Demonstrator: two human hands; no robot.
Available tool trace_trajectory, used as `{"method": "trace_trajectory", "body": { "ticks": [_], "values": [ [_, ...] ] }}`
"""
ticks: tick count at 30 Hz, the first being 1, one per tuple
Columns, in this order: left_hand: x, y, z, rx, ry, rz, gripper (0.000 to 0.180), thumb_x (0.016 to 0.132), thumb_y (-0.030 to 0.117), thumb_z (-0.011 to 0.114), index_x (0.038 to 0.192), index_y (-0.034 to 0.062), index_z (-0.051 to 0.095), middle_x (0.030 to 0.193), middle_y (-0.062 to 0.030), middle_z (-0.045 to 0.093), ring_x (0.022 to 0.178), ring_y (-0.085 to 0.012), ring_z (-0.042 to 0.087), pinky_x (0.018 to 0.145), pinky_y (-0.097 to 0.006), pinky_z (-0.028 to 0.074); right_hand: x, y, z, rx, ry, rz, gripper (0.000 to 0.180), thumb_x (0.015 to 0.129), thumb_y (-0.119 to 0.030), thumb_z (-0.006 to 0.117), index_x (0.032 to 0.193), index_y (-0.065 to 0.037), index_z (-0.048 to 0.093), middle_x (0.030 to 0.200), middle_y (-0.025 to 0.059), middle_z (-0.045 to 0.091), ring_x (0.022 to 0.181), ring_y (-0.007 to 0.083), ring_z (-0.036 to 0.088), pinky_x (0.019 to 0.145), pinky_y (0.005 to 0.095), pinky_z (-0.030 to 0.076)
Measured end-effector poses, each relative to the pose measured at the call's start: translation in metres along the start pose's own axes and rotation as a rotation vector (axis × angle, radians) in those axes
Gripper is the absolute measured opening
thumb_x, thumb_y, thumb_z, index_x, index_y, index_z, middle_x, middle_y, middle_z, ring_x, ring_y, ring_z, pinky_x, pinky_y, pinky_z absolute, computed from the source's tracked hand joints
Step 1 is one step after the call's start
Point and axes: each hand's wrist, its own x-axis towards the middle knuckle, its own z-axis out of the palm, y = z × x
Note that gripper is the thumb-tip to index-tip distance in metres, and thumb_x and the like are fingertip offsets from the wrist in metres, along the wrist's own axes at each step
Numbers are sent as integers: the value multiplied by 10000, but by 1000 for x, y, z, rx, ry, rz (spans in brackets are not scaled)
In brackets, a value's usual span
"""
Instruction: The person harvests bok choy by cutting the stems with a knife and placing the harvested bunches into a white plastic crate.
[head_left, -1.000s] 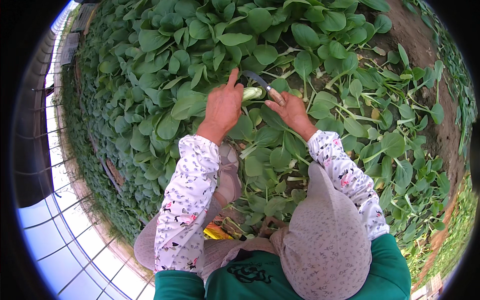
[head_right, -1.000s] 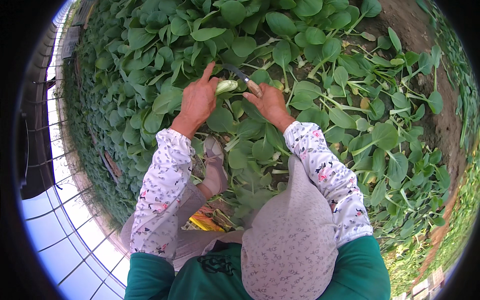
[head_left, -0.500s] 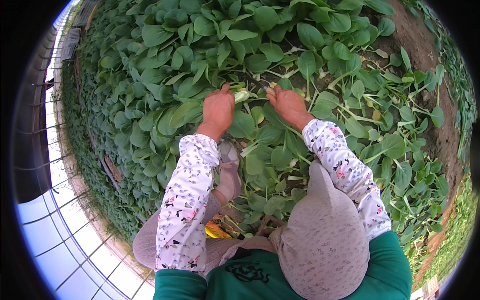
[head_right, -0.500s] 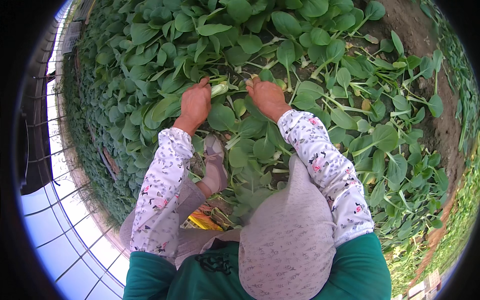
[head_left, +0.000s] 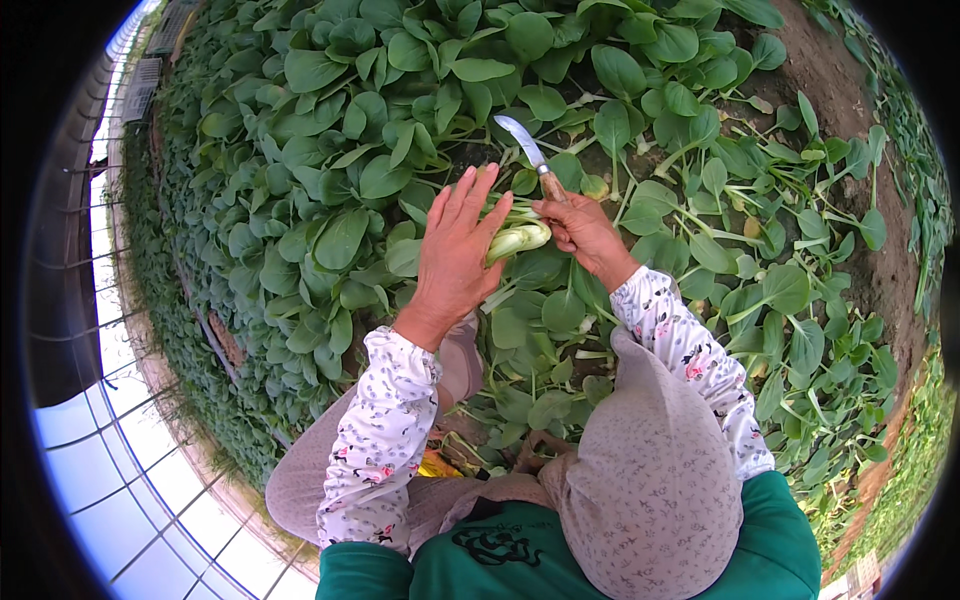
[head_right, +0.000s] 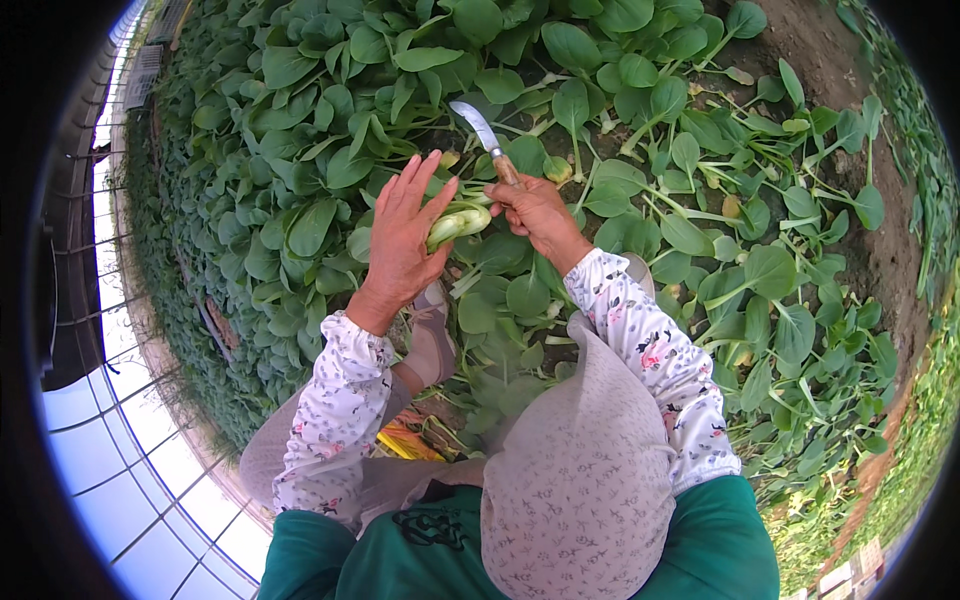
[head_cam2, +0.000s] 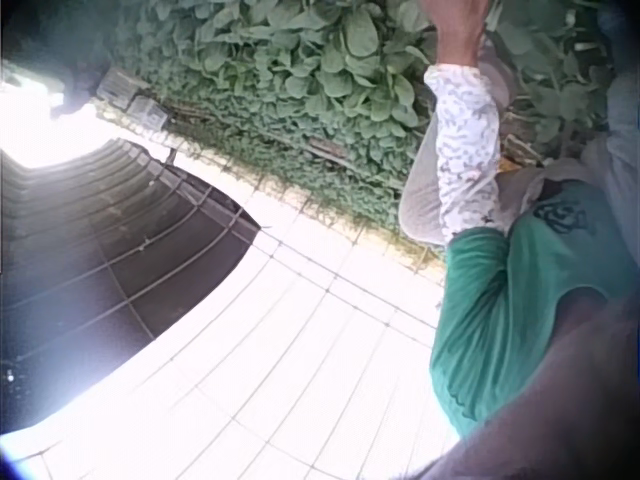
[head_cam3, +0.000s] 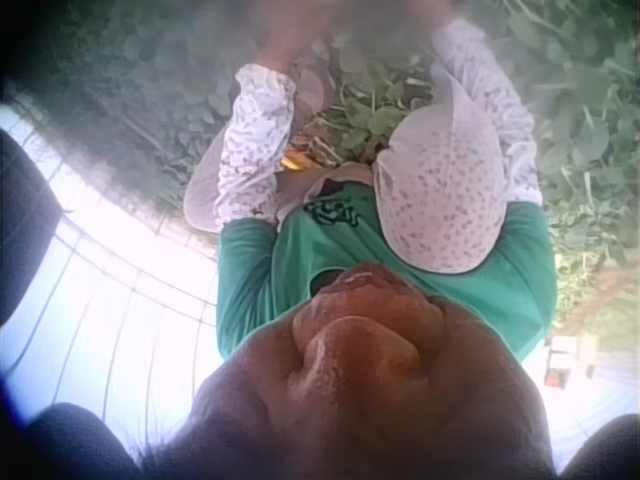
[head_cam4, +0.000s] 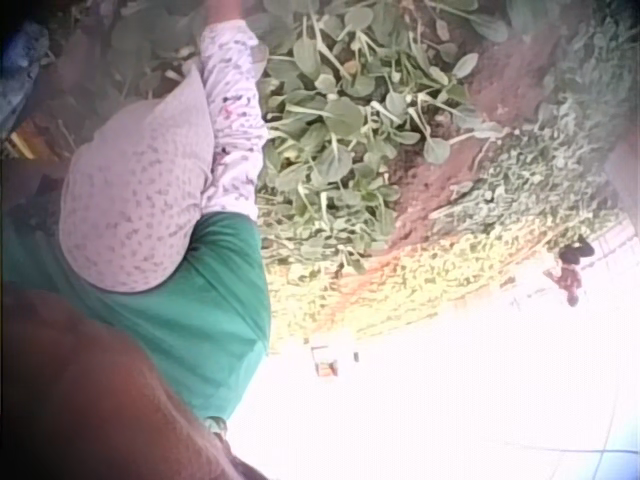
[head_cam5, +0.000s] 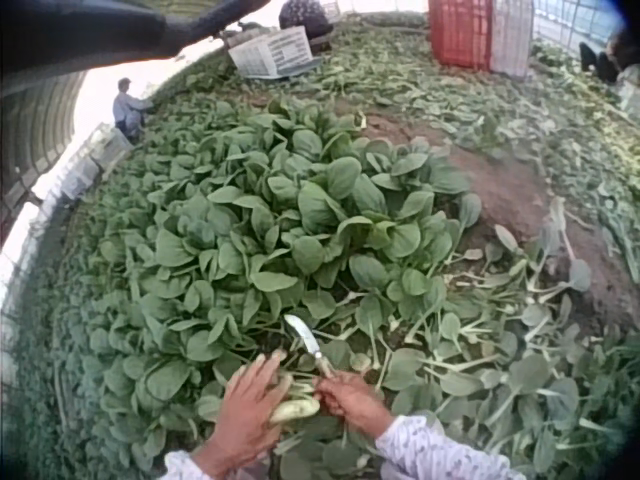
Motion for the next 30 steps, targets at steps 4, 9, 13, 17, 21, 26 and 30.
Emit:
{"method": "trace_trajectory", "body": {
  "ticks": [4,9,13,17,21,26,30],
  "values": [
    [9,-24,19,80,-400,-229,369,654,51,634,1021,39,594,1022,-175,581,905,-350,587,771,-404,465,8,-1,15,-109,-46,21,238,816,-245,663,804,-45,535,615,12,529,432,58,435,381,218,300],
    [61,-51,9,349,-269,-56,216,593,17,645,794,12,569,960,-145,561,772,-304,587,684,-402,446,46,-5,1,-873,184,-470,341,869,-304,558,838,32,510,666,183,577,603,299,582,588,392,439],
    [69,-100,5,546,-443,-163,175,585,8,648,749,62,621,1249,-178,500,850,-273,608,727,-357,460,55,-19,29,-1120,265,-509,297,874,-269,542,878,23,486,714,236,570,684,402,546,620,457,418],
    [55,-109,10,578,-445,-204,235,598,1,635,827,47,608,1326,-156,431,844,-262,612,729,-357,466,55,-20,36,-1170,300,-492,260,875,-240,556,882,8,479,699,217,554,636,384,516,598,435,401],
    [41,-96,14,588,-353,-175,349,594,-22,627,937,19,579,1408,-135,329,841,-261,609,733,-370,468,53,-7,24,-1105,360,-472,284,882,-263,538,892,17,495,724,233,574,684,409,551,612,441,423],
    [41,-98,13,619,-292,-81,353,612,-11,630,962,-13,582,1375,-159,367,817,-238,601,724,-329,465,64,-17,21,-1190,336,-460,313,874,-279,527,904,32,534,780,256,598,754,428,574,667,468,443],
    [50,-112,12,708,-512,-168,260,632,55,650,889,20,624,1293,-149,451,843,-238,616,731,-344,473,72,-23,30,-1267,248,-434,324,872,-282,518,895,39,558,817,263,606,790,437,577,701,473,451]
  ]
}}
